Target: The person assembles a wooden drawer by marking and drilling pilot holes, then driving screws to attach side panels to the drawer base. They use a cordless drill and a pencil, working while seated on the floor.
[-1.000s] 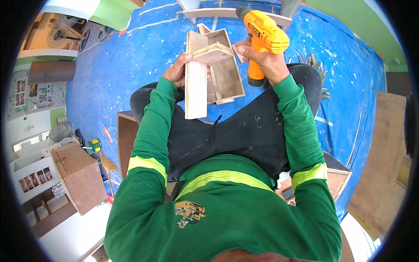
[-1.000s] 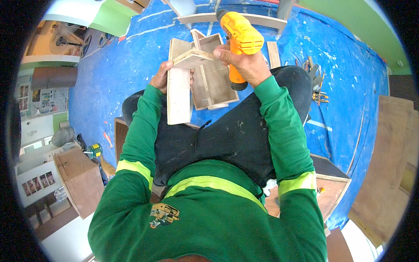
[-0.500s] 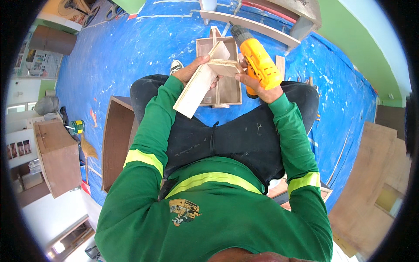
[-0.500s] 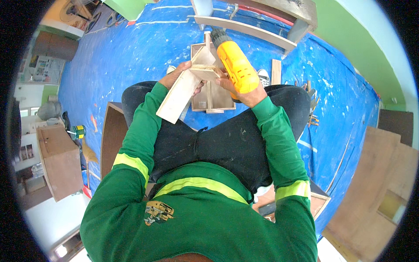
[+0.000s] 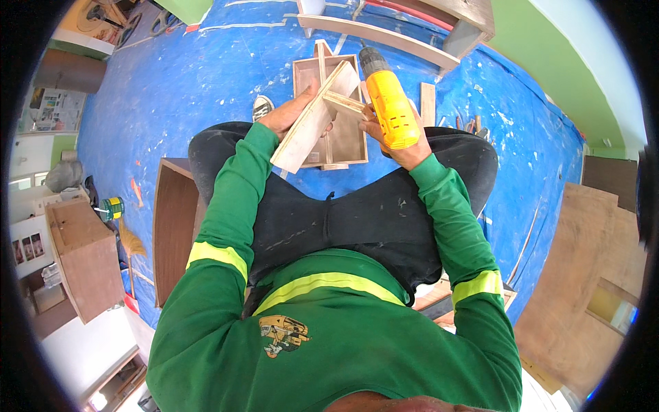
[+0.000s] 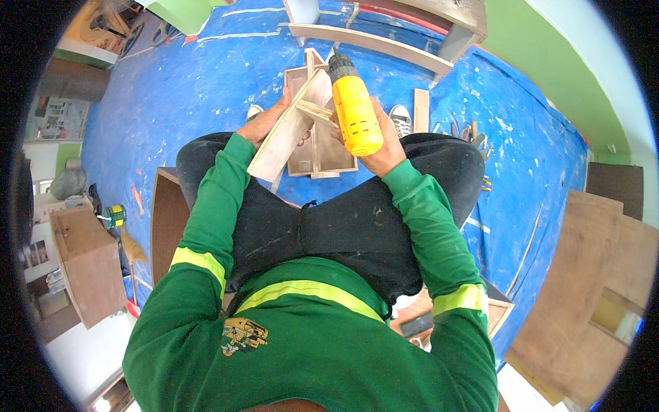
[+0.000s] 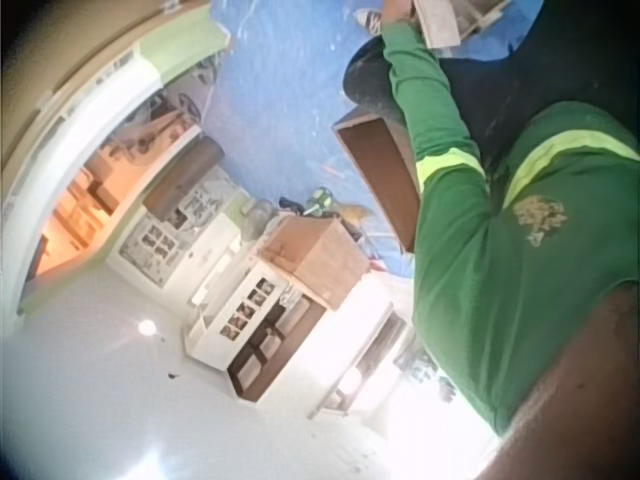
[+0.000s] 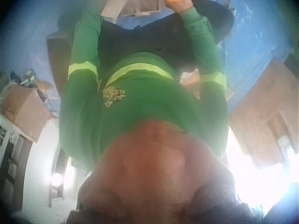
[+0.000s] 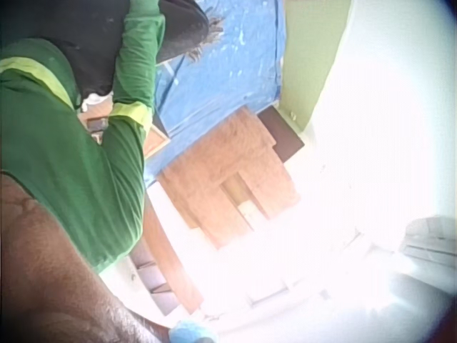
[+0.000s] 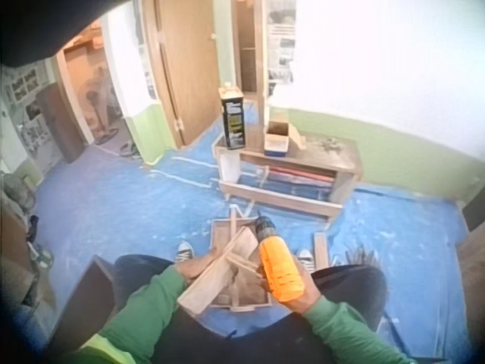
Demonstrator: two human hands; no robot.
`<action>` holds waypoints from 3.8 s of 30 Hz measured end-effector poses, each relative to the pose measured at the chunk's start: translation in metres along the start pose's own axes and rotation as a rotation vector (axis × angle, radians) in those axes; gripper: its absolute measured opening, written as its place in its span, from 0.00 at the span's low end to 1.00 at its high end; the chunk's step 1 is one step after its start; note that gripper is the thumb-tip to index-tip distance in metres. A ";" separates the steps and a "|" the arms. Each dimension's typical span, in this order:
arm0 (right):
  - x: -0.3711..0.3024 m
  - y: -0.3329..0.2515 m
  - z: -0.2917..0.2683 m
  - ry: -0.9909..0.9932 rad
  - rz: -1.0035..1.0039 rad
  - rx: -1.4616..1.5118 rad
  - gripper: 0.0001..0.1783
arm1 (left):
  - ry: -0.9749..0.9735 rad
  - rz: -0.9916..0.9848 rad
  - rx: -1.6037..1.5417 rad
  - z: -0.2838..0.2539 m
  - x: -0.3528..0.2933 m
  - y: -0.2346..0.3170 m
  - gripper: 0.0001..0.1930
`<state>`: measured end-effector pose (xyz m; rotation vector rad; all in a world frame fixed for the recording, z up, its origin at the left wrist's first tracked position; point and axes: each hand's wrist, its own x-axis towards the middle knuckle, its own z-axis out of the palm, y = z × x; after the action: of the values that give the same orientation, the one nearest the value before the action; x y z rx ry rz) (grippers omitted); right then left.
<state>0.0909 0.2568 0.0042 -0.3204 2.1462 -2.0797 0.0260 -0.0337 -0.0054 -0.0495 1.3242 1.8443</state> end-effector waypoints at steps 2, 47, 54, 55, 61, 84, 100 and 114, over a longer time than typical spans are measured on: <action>0.002 0.002 -0.002 -0.015 -0.072 -0.155 0.39 | 0.043 -0.028 -0.023 -0.002 0.002 -0.002 0.47; -0.226 0.235 -0.154 0.828 0.577 0.239 0.21 | -0.140 -0.116 0.142 0.148 -0.005 0.040 0.49; -0.205 0.328 -0.099 0.482 0.567 -0.111 0.31 | -0.007 -0.233 0.129 0.145 0.003 0.044 0.48; -0.194 0.315 -0.106 0.447 0.648 -0.122 0.32 | 0.024 -0.244 0.093 0.144 0.004 0.043 0.47; -0.177 0.359 -0.136 0.567 0.704 -0.247 0.33 | 0.092 -0.240 0.059 0.144 0.006 0.043 0.46; -0.157 0.343 -0.030 0.474 1.358 -1.028 0.13 | -0.050 -0.262 0.423 0.142 -0.026 0.074 0.36; -0.177 0.373 -0.038 0.186 1.064 -1.106 0.17 | -0.054 -0.125 0.892 0.114 -0.042 0.082 0.27; -0.144 0.082 -0.085 0.758 0.293 0.218 0.15 | 0.191 0.343 1.186 0.065 -0.070 0.043 0.26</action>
<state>0.2047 0.3768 -0.0815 0.8863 2.0595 -2.4532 0.0699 -0.0276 0.0891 0.6673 2.4724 1.0401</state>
